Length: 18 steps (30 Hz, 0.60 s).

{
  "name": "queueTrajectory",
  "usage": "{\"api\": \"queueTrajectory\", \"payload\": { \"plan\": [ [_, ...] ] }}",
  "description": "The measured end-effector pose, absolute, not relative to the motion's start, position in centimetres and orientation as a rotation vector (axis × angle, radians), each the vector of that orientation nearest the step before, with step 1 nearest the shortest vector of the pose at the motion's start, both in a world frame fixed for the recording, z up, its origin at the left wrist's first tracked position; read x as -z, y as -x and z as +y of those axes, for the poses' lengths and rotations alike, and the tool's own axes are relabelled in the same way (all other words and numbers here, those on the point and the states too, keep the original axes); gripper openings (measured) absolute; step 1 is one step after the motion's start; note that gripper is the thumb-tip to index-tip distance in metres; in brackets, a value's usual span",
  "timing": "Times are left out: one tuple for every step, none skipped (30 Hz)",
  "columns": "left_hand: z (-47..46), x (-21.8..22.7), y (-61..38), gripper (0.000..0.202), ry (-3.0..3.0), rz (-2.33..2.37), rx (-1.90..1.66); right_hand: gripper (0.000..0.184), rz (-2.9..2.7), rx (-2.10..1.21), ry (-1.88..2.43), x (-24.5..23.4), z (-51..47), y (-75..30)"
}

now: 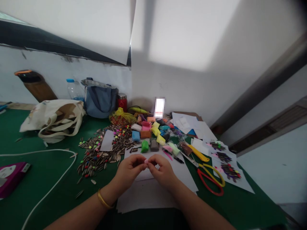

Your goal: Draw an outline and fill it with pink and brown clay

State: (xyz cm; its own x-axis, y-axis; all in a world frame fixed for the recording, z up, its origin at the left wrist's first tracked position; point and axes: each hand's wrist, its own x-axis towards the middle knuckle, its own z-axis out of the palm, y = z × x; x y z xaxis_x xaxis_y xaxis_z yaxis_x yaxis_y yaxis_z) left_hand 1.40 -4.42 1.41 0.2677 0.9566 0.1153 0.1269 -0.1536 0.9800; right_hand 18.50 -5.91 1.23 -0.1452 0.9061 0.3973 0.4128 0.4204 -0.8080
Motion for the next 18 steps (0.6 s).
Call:
{"api": "queueTrajectory", "payload": {
  "plan": [
    [-4.4,-1.4,-1.4,0.026,-1.549,1.044,-1.029,0.016,-1.738,-0.659,1.155,-1.3,-5.9,-18.5],
    [-4.4,-1.4,-1.4,0.027,-1.58,1.045,-1.028,0.017,-1.736,-0.655,1.161,-1.3,-6.0,-18.4],
    [-4.4,-1.5,-1.3,0.025,-1.617,1.049,-1.029,0.017,-1.739,-0.652,1.164,-1.3,-6.0,-18.4],
    [-4.4,-1.5,-1.3,0.023,-1.652,1.055,-1.033,0.016,-1.749,-0.65,1.161,-1.4,-6.1,-18.4],
    [-4.4,-1.6,-1.2,0.022,-1.681,1.064,-1.038,0.015,-1.763,-0.652,1.153,-1.4,-6.1,-18.5],
    [-4.3,-1.7,-1.2,0.022,-1.699,1.076,-1.047,0.013,-1.778,-0.657,1.142,-1.5,-6.1,-18.5],
    [-4.3,-1.7,-1.2,0.023,-1.708,1.087,-1.052,0.011,-1.792,-0.662,1.135,-1.5,-6.2,-18.5],
    [-4.2,-1.8,-1.1,0.023,-1.709,1.096,-1.051,0.01,-1.804,-0.668,1.132,-1.6,-6.2,-18.6],
    [-4.2,-1.8,-1.1,0.024,-1.702,1.101,-1.045,0.01,-1.815,-0.671,1.133,-1.6,-6.2,-18.6],
    [-4.1,-1.8,-1.1,0.024,-1.688,1.1,-1.04,0.01,-1.825,-0.667,1.138,-1.6,-6.2,-18.6],
    [-4.1,-1.7,-1.1,0.024,-1.671,1.094,-1.034,0.012,-1.835,-0.657,1.144,-1.6,-6.2,-18.6],
    [-4.1,-1.6,-1.1,0.024,-1.653,1.083,-1.027,0.014,-1.846,-0.645,1.152,-1.6,-6.1,-18.6],
    [-4.1,-1.4,-1.1,0.024,-1.636,1.067,-1.023,0.017,-1.852,-0.632,1.16,-1.6,-6.1,-18.6],
    [-4.1,-1.2,-1.0,0.024,-1.62,1.049,-1.02,0.02,-1.853,-0.619,1.165,-1.5,-6.1,-18.6],
    [-4.0,-1.1,-1.0,0.025,-1.604,1.036,-1.021,0.023,-1.852,-0.609,1.168,-1.5,-6.1,-18.6],
    [-4.0,-0.9,-1.0,0.028,-1.59,1.03,-1.026,0.024,-1.852,-0.604,1.169,-1.5,-6.1,-18.5],
    [-4.0,-0.8,-1.0,0.029,-1.584,1.028,-1.03,0.024,-1.856,-0.602,1.168,-1.5,-6.1,-18.5],
    [-4.0,-0.7,-1.0,0.028,-1.586,1.026,-1.032,0.024,-1.863,-0.597,1.166,-1.4,-6.1,-18.5]
  ]
}}
